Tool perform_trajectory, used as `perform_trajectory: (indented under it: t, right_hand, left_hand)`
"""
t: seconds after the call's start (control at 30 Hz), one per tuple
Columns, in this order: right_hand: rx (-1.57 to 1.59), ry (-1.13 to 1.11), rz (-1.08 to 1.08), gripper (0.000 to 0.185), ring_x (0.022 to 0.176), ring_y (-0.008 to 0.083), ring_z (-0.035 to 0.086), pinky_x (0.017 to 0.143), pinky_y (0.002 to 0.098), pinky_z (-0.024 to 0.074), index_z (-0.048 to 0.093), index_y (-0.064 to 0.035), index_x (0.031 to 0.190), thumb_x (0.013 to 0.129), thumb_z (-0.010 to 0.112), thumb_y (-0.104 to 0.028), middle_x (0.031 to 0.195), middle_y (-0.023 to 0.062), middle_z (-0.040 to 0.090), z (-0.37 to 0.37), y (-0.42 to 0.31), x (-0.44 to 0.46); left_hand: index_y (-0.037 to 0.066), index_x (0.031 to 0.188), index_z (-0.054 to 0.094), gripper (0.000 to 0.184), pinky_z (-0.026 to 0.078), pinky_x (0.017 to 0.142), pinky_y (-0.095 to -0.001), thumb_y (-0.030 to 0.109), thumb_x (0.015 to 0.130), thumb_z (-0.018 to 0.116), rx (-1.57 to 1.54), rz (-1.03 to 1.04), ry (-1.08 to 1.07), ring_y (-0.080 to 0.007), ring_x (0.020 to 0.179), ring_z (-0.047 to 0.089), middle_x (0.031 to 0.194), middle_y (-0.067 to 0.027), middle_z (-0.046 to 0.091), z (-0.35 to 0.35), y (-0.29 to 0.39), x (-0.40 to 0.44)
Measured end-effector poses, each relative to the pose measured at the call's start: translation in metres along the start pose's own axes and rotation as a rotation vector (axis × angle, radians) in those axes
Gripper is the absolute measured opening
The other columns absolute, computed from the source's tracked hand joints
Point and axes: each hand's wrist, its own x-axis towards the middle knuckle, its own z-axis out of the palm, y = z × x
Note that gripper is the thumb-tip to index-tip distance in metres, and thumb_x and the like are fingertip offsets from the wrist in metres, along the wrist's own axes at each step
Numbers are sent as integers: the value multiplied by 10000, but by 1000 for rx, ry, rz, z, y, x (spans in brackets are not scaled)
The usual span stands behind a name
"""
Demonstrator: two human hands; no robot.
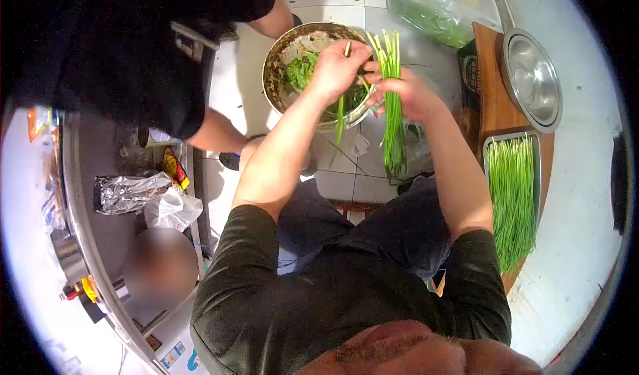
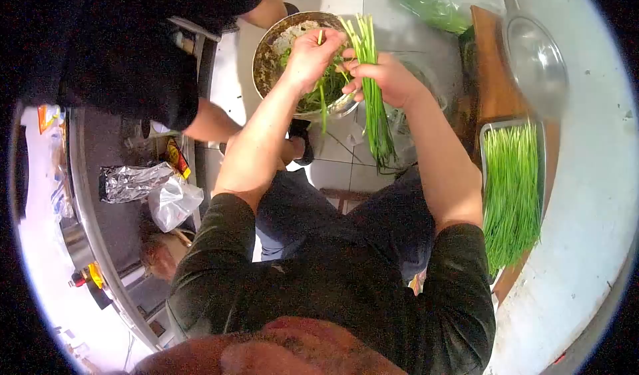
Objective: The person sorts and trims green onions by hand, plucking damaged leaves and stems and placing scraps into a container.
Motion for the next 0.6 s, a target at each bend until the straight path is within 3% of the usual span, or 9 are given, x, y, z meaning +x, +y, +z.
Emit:
perform_trajectory:
  t: [0.17, 0.47, 0.57, 0.6]
  right_hand:
    - [-67, -8, 19, 448, 816, 214, 673, 609, 304, 537, 462, -22, 1285, 869, 606, -106, 1178, 127, 579, 1, 9, 4]
    - [11, 77, 25, 361, 820, 190, 664, 623, 300, 533, 530, -23, 1212, 870, 618, -98, 1080, 85, 609, 10, 0, 2]
    - [39, 62, 37, 313, 758, 178, 647, 580, 323, 563, 543, -28, 1193, 906, 560, -152, 999, 85, 627, 8, 2, 4]
    - [43, 75, 26, 294, 750, 177, 646, 578, 319, 561, 557, -30, 1172, 910, 554, -164, 971, 86, 632, 8, 2, 4]
  left_hand:
    - [22, 882, 646, 157, 461, 548, -227, 177, 907, 644, -41, 29, -37, -74, 702, 565, 756, -4, 612, -1, -8, 2]
    - [17, 939, 650, 193, 490, 637, -299, 207, 908, 638, -6, -4, 2, -106, 710, 571, 782, -31, 621, -8, -9, 2]
    - [44, 917, 638, 163, 493, 706, -370, 185, 834, 643, 1233, 1009, -34, -211, 780, 605, 855, -76, 624, -28, -33, 16]
    - [46, 922, 639, 170, 489, 712, -377, 191, 832, 643, 1260, 1017, -4, -218, 790, 603, 861, -78, 622, -29, -33, 17]
